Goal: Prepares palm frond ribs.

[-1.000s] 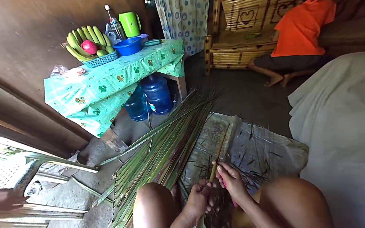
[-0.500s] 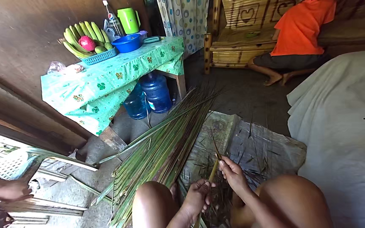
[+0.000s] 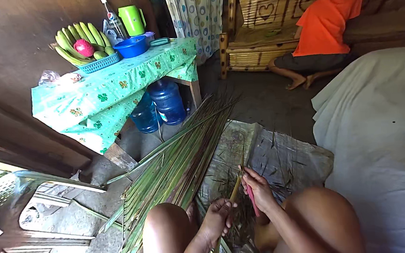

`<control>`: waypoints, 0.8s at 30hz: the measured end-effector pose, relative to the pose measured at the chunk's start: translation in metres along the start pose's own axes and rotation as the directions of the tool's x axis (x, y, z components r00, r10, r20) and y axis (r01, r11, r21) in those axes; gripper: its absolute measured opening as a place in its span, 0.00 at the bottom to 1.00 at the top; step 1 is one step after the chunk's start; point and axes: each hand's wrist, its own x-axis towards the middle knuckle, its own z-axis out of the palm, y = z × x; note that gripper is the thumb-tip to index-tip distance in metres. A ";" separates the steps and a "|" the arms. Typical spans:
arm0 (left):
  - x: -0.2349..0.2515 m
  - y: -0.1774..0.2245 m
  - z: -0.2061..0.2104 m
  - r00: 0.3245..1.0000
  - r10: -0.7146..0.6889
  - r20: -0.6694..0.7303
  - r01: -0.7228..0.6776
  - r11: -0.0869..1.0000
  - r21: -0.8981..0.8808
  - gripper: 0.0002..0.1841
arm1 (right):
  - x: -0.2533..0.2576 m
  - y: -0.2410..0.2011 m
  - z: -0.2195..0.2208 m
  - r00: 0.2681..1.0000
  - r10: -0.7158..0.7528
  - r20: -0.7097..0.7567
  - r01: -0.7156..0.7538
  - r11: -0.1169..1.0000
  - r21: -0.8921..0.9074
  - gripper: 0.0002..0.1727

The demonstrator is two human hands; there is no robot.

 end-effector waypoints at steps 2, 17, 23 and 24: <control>0.000 0.000 0.000 1.000 0.002 0.003 -0.002 1.000 0.000 0.16 | 0.001 -0.001 0.000 1.000 0.011 -0.014 -0.011 1.000 0.017 0.19; -0.003 -0.002 -0.005 1.000 -0.020 0.019 0.020 1.000 0.004 0.16 | 0.016 -0.024 -0.018 0.951 0.300 0.067 -0.301 0.860 0.411 0.18; -0.003 -0.002 -0.008 1.000 -0.015 0.006 0.015 1.000 0.000 0.16 | 0.017 -0.026 -0.031 0.948 0.212 0.236 -0.306 0.804 0.510 0.18; -0.003 -0.002 -0.008 1.000 -0.011 0.009 0.011 1.000 0.001 0.16 | 0.017 -0.027 -0.031 0.952 0.225 0.206 -0.299 0.823 0.483 0.19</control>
